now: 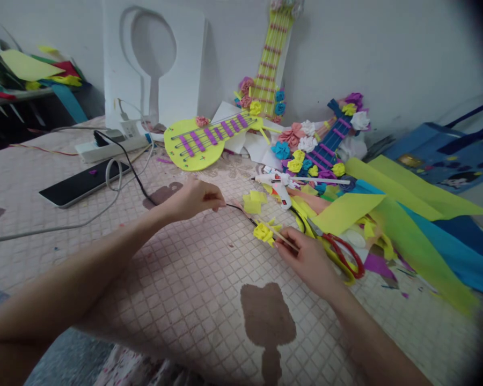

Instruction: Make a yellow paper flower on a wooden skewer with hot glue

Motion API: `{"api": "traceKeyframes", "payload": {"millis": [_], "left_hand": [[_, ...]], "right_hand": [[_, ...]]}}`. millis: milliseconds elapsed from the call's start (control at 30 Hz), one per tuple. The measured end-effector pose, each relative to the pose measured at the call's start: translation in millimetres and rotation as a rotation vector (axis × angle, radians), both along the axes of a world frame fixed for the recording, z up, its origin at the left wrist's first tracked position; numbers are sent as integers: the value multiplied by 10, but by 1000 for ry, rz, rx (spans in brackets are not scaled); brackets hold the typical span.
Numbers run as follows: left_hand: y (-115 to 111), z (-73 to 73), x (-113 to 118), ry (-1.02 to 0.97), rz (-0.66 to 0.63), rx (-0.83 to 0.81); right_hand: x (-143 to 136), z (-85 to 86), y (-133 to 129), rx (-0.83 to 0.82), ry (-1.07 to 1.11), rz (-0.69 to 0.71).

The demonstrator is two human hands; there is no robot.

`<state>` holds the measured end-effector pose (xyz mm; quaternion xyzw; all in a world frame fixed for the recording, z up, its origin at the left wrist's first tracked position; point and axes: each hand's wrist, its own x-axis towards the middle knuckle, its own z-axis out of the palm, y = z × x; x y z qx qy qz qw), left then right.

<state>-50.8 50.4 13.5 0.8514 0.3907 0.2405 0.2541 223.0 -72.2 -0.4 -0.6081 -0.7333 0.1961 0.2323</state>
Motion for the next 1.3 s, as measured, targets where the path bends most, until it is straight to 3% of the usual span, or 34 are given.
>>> {"api": "traceKeyframes", "payload": {"millis": [67, 200, 333, 633, 733, 900, 1133, 1300], "left_hand": [[-87, 78, 32, 32, -51, -7], [-133, 145, -74, 197, -291, -179], [-231, 108, -197, 297, -337, -322], [-484, -104, -183, 210, -422, -155], [-482, -127, -154, 153, -381, -106], [-413, -108, 52, 88, -174, -110], [-405, -172, 507, 160, -257, -92], [-400, -246, 575, 137, -258, 8]], "right_hand": [[2, -2, 3, 3, 13, 3], [4, -2, 2, -4, 18, 2], [8, -4, 0, -31, 24, 3], [2, -7, 2, -7, 30, 7], [5, -7, 0, -8, 38, 10], [0, -16, -3, 14, 19, 21], [0, -3, -1, 10, -4, 22], [8, 4, -6, 8, 10, 24]]}}
